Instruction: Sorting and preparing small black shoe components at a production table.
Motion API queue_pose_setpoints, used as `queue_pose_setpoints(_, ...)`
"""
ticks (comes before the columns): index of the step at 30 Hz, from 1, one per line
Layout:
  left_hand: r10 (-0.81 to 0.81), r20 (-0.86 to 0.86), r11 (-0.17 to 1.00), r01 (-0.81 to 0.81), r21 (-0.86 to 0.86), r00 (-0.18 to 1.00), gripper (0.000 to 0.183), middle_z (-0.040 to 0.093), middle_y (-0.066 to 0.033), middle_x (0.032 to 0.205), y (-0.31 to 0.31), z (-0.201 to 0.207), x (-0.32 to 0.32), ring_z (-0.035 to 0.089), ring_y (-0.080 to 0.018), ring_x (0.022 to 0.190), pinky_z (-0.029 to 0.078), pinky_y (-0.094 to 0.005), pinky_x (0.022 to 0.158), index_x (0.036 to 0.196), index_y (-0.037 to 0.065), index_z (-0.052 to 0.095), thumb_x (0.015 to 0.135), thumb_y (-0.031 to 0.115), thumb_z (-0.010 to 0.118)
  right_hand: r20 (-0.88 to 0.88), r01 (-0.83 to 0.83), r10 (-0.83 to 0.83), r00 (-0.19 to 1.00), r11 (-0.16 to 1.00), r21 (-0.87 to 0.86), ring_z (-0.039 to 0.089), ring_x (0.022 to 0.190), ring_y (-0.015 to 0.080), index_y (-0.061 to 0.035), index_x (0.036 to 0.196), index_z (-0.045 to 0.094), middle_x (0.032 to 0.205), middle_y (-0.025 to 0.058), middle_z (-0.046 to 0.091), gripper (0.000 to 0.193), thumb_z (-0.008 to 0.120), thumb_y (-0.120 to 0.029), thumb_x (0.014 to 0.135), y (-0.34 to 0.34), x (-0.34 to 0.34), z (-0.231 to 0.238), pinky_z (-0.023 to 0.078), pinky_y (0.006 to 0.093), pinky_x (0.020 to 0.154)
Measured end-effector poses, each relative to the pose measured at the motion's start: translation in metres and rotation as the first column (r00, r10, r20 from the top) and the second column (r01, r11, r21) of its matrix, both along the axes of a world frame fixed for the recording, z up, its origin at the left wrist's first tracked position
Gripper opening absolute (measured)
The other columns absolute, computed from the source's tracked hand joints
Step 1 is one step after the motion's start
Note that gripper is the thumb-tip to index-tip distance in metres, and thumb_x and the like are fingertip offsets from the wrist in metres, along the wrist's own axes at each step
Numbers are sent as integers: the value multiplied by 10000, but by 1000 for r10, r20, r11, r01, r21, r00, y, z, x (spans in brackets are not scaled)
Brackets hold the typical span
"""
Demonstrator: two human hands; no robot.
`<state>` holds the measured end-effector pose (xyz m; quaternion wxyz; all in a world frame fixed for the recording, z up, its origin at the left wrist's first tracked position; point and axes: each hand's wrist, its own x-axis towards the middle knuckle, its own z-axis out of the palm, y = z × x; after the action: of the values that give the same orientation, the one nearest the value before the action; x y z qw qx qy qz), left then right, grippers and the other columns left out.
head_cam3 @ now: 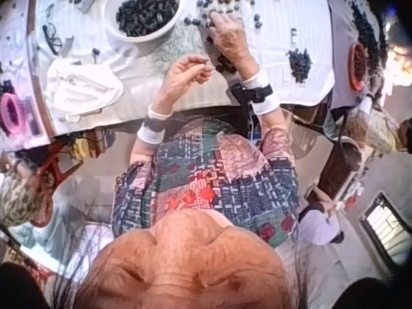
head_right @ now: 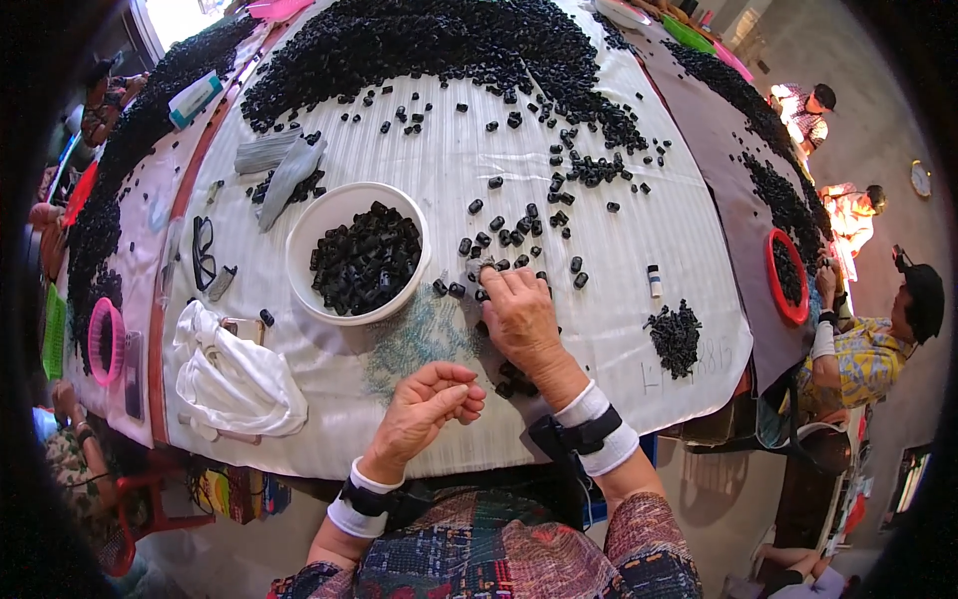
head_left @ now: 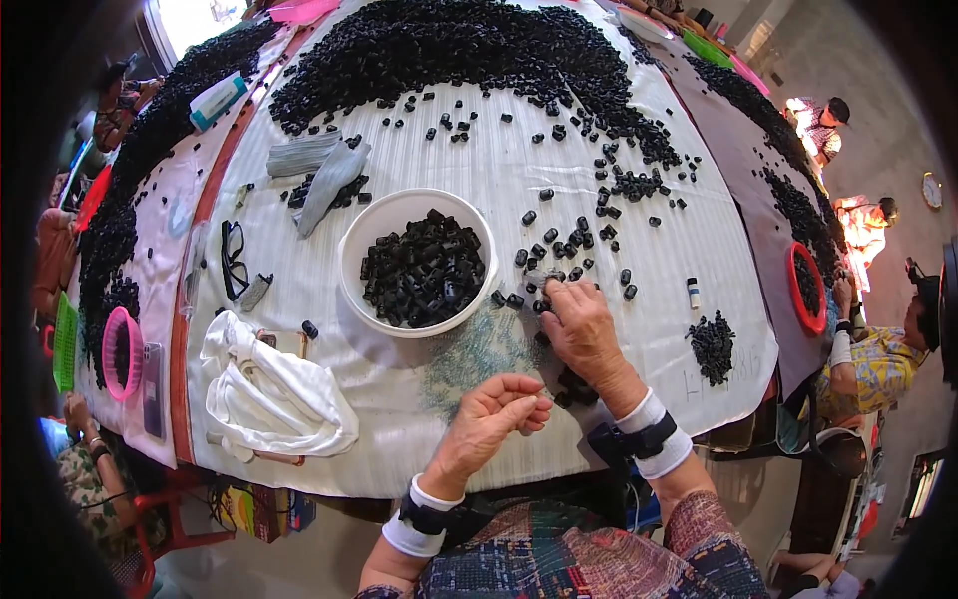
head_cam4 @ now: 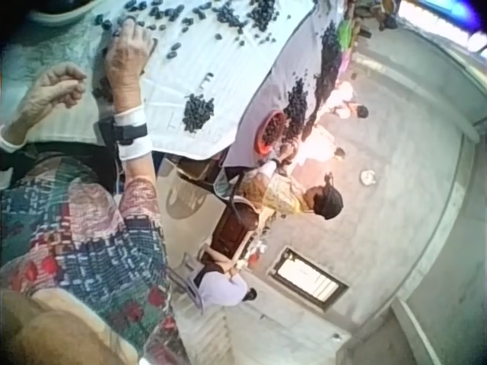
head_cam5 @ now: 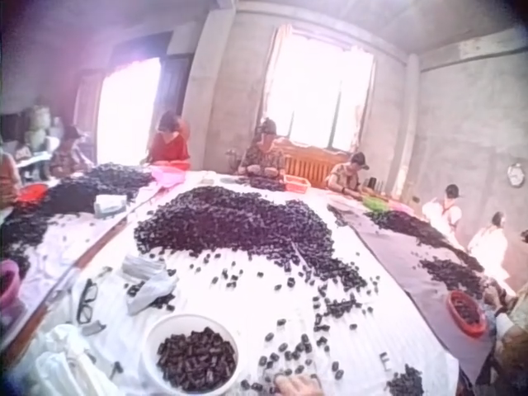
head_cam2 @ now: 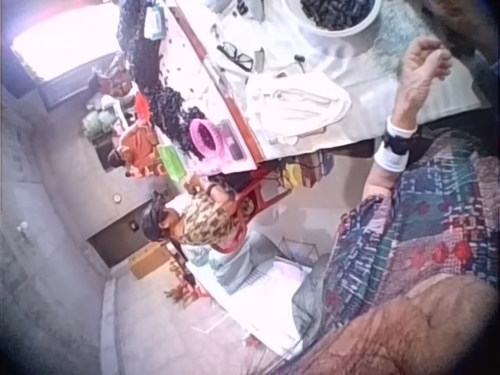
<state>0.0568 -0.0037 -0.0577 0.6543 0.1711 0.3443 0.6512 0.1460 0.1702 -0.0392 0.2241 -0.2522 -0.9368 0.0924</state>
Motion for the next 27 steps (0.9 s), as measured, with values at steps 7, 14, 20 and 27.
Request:
queue_pose_setpoints(7,3,-12,1000,-3,-2,1000,235,639,-108,964,0,1,0,617,-149,831,513,-270,741,1115,3,526,910,115,551,0,7,-7,1000,1000,16,534,915,297,-24,1050,549,948,118,594,386,662,-76,684,1,11,4,402,392,803)
queue_pose_setpoints(14,12,-8,1000,-12,-12,1000,202,644,-113,937,0,1,0,632,-167,807,524,-280,723,1089,4,538,901,76,548,-50,-34,39,998,995,92,536,906,250,-67,1012,566,891,75,595,370,671,-107,659,2,-1,2,386,385,786)
queue_pose_setpoints(20,23,-57,999,-21,41,998,325,575,-131,1101,-1,6,-1,590,-172,943,502,-283,779,1192,24,442,904,124,555,13,-43,41,999,992,117,527,872,258,-58,1069,532,862,91,569,419,658,-112,673,1,-6,-3,378,379,783)
queue_pose_setpoints(27,139,139,986,-149,70,980,325,496,-158,1214,2,10,3,559,-249,1054,495,-338,827,1199,48,402,907,117,526,-247,-119,86,965,985,-122,518,768,303,-28,958,504,802,111,528,344,647,-20,646,-21,7,15,391,393,708)
